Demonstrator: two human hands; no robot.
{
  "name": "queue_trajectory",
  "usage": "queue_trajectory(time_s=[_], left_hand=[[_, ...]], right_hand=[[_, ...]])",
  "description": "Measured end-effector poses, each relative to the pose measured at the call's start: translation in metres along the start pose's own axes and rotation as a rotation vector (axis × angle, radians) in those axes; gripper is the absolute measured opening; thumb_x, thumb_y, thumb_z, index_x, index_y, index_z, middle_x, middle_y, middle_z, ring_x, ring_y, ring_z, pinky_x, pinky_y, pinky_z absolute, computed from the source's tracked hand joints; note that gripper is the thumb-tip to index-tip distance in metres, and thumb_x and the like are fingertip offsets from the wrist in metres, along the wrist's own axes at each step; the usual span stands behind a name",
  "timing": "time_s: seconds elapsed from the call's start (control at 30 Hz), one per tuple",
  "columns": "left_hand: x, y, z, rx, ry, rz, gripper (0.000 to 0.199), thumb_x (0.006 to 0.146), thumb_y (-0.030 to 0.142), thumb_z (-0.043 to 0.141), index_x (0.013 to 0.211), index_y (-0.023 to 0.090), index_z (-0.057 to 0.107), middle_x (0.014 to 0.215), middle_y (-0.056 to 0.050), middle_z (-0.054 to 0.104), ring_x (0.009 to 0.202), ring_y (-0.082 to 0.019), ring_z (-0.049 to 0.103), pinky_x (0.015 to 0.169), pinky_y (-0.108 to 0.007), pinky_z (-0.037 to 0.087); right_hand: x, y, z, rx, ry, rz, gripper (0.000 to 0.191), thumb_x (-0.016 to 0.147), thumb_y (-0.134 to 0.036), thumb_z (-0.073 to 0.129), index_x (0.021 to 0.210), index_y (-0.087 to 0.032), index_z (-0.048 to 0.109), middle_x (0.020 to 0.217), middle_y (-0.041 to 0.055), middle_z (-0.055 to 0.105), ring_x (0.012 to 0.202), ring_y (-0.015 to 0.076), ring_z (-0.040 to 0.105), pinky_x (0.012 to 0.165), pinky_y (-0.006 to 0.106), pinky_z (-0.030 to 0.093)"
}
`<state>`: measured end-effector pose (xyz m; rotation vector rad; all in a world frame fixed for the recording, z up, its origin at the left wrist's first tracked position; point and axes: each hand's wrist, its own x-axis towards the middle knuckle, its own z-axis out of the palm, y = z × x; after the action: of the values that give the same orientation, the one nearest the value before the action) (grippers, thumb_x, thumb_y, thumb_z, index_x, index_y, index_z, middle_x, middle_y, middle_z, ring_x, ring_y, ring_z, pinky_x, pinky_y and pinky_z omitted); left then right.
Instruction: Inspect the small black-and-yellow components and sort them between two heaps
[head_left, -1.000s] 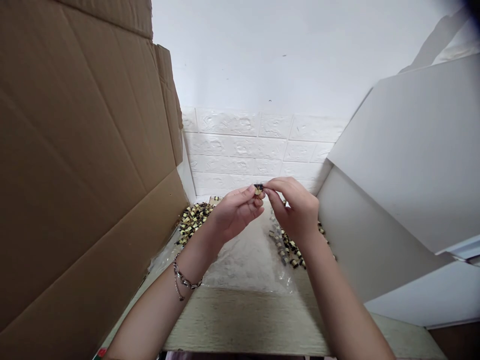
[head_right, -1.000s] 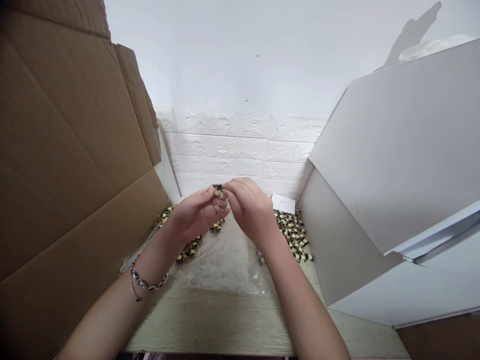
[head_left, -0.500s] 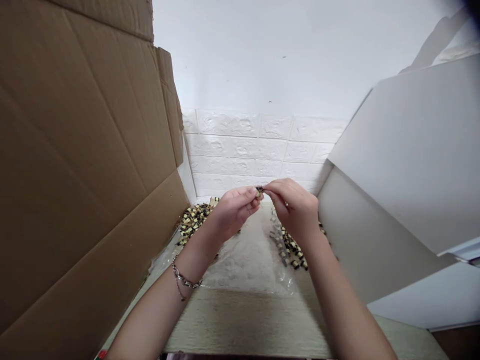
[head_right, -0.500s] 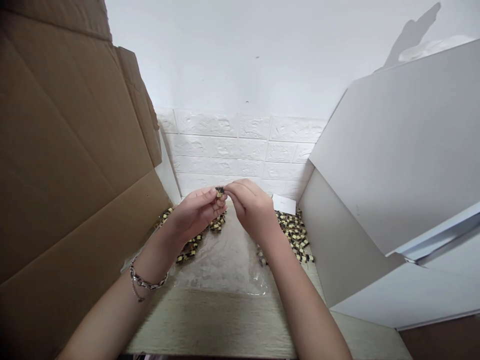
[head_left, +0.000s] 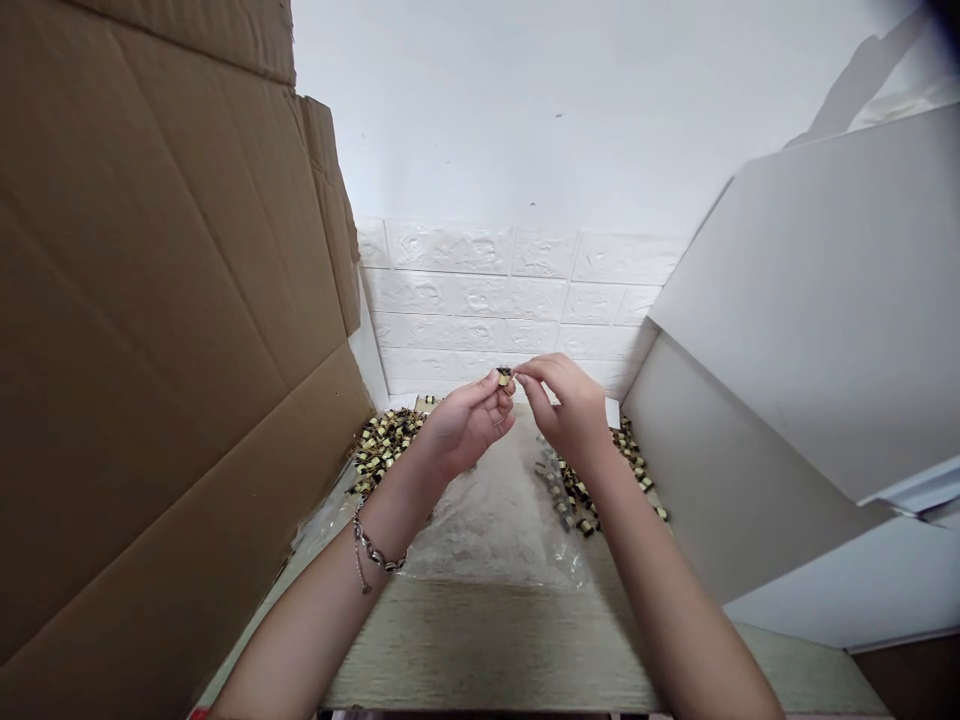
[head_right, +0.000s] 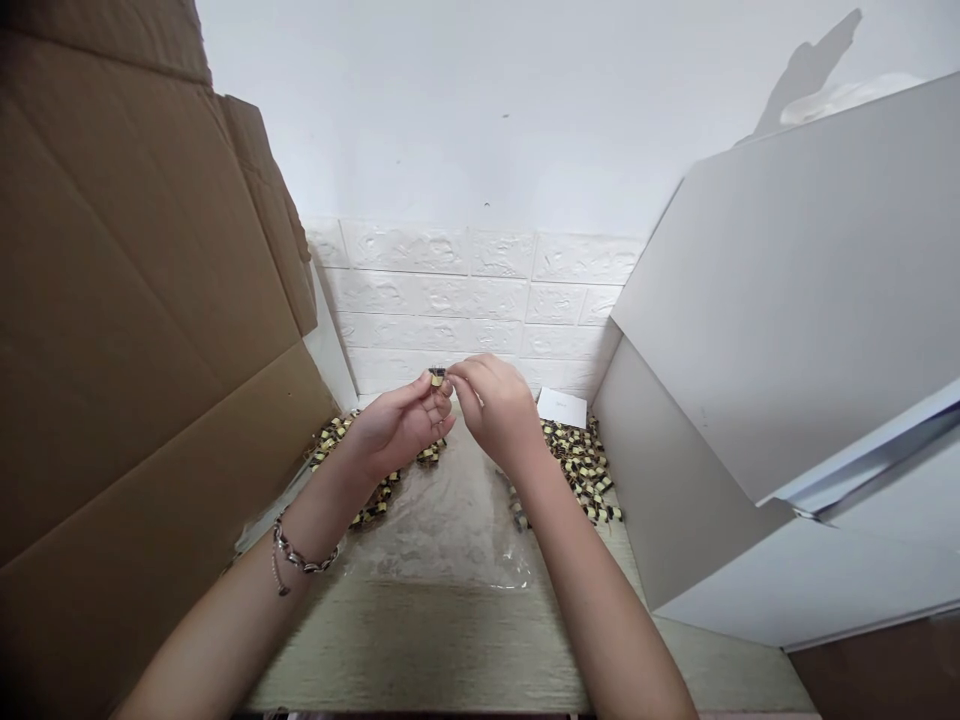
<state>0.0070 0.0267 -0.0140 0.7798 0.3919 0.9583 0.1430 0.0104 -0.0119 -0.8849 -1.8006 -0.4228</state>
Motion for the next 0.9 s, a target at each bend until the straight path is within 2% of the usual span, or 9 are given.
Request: queue_trajectory(time_s=[0.07,0.13,0.2,0.37,0.57,0.77,0.83,0.9], left_hand=[[0.002,-0.002,-0.002,0.051,0.018,0.066,0.009,0.075,0.023,0.055,0.074,0.014,0.056,0.073,0.002,0.052,0.062,-0.004,0.048,0.063,-0.019,0.039],[0.003,-0.004,-0.003,0.113,0.026,0.119,0.010,0.072,0.024,0.059,0.077,0.015,0.057,0.074,0.002,0.052,0.063,-0.004,0.047,0.064,-0.018,0.037],[0.004,-0.006,-0.004,0.156,0.039,0.145,0.014,0.071,0.025,0.060,0.082,0.017,0.058,0.076,0.002,0.053,0.067,-0.004,0.046,0.066,-0.018,0.036],[0.005,-0.008,-0.003,0.209,0.045,0.177,0.019,0.069,0.027,0.062,0.087,0.020,0.060,0.081,0.001,0.054,0.074,-0.006,0.045,0.071,-0.019,0.033],[0.006,-0.008,-0.003,0.300,0.042,0.213,0.021,0.069,0.032,0.062,0.087,0.021,0.061,0.083,0.001,0.057,0.074,-0.007,0.045,0.069,-0.019,0.031],[0.010,-0.011,-0.003,0.410,0.037,0.376,0.024,0.065,0.027,0.065,0.086,0.016,0.061,0.089,-0.003,0.060,0.081,-0.010,0.050,0.076,-0.021,0.034],[0.010,-0.012,-0.004,0.424,0.015,0.367,0.024,0.065,0.027,0.065,0.085,0.015,0.062,0.085,-0.002,0.060,0.080,-0.010,0.050,0.075,-0.021,0.034],[0.009,-0.011,-0.005,0.428,-0.024,0.296,0.024,0.067,0.029,0.063,0.086,0.015,0.062,0.079,-0.001,0.058,0.073,-0.008,0.048,0.069,-0.020,0.034]], right_hand=[[-0.001,-0.002,0.000,-0.006,0.111,0.055,0.008,0.081,-0.021,0.043,0.073,-0.018,0.045,0.069,0.0019,0.050,0.067,0.0126,0.047,0.063,0.025,0.038],[-0.002,-0.004,0.000,-0.020,0.159,0.102,0.016,0.080,-0.025,0.044,0.067,-0.019,0.038,0.062,-0.0006,0.042,0.059,0.0114,0.041,0.057,0.024,0.035],[-0.002,-0.006,0.000,-0.031,0.088,0.131,0.021,0.081,-0.029,0.044,0.064,-0.020,0.035,0.059,-0.0021,0.038,0.055,0.0104,0.038,0.053,0.023,0.031],[-0.001,-0.005,0.002,-0.060,-0.108,0.169,0.022,0.083,-0.030,0.039,0.065,-0.019,0.037,0.060,-0.0018,0.041,0.056,0.0103,0.038,0.055,0.024,0.029],[0.001,-0.008,0.000,-0.107,-0.157,0.176,0.025,0.085,-0.028,0.033,0.064,-0.018,0.042,0.061,-0.0005,0.045,0.060,0.0109,0.041,0.057,0.024,0.028],[0.003,-0.014,-0.009,-0.023,-0.195,0.384,0.033,0.083,-0.033,0.035,0.055,-0.018,0.030,0.048,-0.0042,0.032,0.047,0.0087,0.030,0.047,0.024,0.020],[0.004,-0.014,-0.012,-0.023,-0.212,0.423,0.033,0.082,-0.033,0.037,0.054,-0.018,0.028,0.047,-0.0045,0.029,0.046,0.0085,0.029,0.046,0.024,0.018],[0.005,-0.013,-0.015,-0.017,-0.237,0.450,0.033,0.080,-0.032,0.038,0.052,-0.018,0.028,0.046,-0.0045,0.027,0.045,0.0084,0.028,0.046,0.024,0.017]])
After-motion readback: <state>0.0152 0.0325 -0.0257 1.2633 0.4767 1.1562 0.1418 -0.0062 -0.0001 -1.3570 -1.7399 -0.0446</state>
